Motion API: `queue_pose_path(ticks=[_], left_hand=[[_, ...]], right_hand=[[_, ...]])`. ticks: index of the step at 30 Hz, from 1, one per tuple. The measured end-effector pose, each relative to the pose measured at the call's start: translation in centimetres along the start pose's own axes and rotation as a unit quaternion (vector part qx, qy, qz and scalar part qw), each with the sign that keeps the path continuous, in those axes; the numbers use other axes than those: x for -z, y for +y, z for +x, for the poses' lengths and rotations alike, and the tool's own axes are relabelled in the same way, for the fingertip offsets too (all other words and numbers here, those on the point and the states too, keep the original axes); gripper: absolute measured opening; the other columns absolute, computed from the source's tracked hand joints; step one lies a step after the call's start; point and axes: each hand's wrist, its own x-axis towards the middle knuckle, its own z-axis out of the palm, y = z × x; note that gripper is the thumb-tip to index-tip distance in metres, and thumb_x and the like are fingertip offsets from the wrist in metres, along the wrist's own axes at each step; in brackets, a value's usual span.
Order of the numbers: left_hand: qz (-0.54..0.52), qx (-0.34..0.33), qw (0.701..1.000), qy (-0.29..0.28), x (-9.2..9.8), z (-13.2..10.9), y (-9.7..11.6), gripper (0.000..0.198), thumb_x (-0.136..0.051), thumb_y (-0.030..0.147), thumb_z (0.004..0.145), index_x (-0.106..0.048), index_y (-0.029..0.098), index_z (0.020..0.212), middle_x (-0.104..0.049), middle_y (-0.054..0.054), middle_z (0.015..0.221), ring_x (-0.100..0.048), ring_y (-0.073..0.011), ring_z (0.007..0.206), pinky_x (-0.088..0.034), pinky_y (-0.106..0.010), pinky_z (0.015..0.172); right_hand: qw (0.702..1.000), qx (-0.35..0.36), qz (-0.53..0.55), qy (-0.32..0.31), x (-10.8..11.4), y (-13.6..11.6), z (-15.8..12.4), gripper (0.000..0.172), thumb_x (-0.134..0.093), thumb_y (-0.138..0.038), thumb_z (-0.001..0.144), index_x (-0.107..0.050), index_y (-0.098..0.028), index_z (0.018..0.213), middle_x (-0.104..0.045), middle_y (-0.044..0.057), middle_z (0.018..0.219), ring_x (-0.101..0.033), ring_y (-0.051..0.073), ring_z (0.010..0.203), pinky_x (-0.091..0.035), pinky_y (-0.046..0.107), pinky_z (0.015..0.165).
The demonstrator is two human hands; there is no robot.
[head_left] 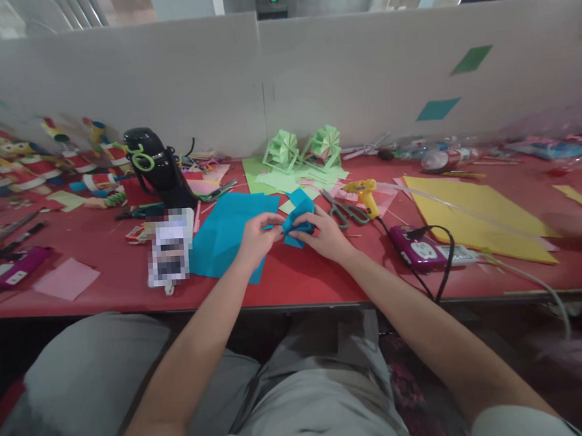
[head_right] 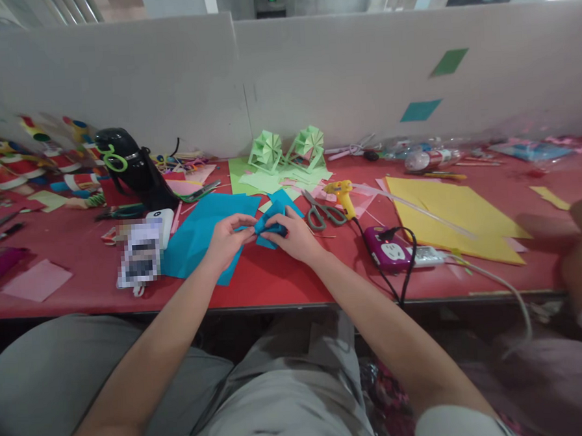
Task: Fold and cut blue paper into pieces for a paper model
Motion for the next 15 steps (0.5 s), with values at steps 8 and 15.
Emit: queue_pose_path(ticks=[8,15], left_hand=[[-0.062,0.052,0.997,-0.005,-0.08,0.13,0.24,0.014,-0.069,0.018,0.068,-0.073,0.015,0.081,-0.069,-0.006,0.089,-0.066,-0.0172,0.080,-0.056,-0.039,0.083],[-0.086,0.057,0.995,-0.015,0.07,0.22,0.17,0.014,-0.069,0.017,0.069,-0.073,0.015,0.081,-0.070,-0.006,0.090,-0.067,-0.0172,0.082,-0.057,-0.038,0.083]], right_hand=[[1.000,0.001,0.008,0.007,0.10,-0.02,0.12,0.011,-0.066,-0.033,0.087,-0.071,-0.023,0.087,-0.054,0.006,0.088,-0.055,0.021,0.085,-0.049,0.038,0.078],[1.000,0.004,0.017,0.000,0.08,0.01,0.13,0.009,-0.066,-0.030,0.087,-0.072,-0.023,0.085,-0.054,0.006,0.091,-0.055,0.022,0.088,-0.048,0.039,0.080]])
